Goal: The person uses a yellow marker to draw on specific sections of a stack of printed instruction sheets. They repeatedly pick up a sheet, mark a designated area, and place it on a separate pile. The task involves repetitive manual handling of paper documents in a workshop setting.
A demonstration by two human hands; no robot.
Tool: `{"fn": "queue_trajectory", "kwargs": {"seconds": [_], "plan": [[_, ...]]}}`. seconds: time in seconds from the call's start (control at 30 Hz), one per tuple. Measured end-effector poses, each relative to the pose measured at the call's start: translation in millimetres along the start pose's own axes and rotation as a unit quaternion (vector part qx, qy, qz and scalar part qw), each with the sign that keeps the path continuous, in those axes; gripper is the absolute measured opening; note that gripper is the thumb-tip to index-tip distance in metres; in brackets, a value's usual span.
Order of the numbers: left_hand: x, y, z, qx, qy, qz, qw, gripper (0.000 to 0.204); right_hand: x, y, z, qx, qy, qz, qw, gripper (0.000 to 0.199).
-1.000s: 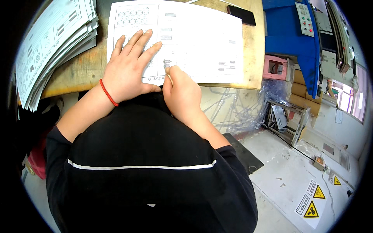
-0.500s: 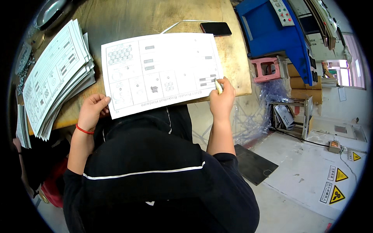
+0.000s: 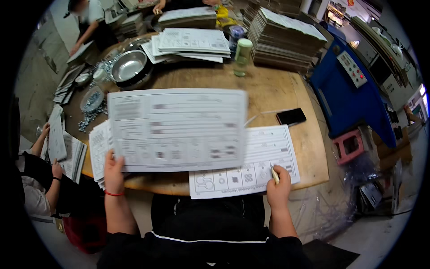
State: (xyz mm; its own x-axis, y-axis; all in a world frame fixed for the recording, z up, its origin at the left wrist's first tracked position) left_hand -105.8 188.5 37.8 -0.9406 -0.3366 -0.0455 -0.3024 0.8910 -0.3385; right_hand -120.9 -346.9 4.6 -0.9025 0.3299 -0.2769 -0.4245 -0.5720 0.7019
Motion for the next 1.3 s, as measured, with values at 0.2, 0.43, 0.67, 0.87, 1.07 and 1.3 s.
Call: {"fn": "queue_trajectory", "kwargs": {"seconds": [0.2, 0.43, 0.67, 0.87, 1.07, 1.3], "plan": [[-11.0, 186.5, -51.7, -0.236, -0.017, -0.164, 0.958, 0.031, -2.4, -30.2, 43.9, -0.104, 0.059, 0.042, 0.992, 0.029], [32.4, 63.9, -17.0, -0.418, -0.254, -0.242, 0.838, 0.039, -10.2, -34.1, 41.1, -0.038, 0.080, 0.090, 0.992, 0.026], [70.2, -99.2, 134.4, -0.077, 0.050, 0.104, 0.990, 0.064, -5.6, -38.8, 41.7, -0.042, 0.097, 0.061, 0.993, 0.027], [83.4, -152.5, 152.6, 0.000, 0.171, 0.107, 0.979, 0.066, -4.0, -32.4, 35.4, -0.089, 0.113, 0.033, 0.989, 0.026], [89.2, -154.3, 150.3, -0.001, 0.169, 0.088, 0.982, 0.069, 1.0, -35.5, 37.8, -0.079, 0.148, 0.010, 0.986, 0.025], [89.6, -152.7, 155.4, 0.031, 0.163, 0.101, 0.981, 0.068, -0.2, -37.6, 38.1, -0.062, 0.144, 0.024, 0.987, 0.024]]}}
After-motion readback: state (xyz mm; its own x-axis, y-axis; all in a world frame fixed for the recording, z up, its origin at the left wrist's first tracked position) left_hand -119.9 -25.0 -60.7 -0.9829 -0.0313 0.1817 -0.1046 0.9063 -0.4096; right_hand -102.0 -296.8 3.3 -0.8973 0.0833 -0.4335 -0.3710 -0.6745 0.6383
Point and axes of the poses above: each hand's wrist, its own x-axis away from the middle knuckle, its own y-axis out of the back of the hand, z = x × y, the point moved 4 cm from there along -x, towards the middle knuckle, and after that the axes turned 10 degrees about x, right-handed, at the moved point
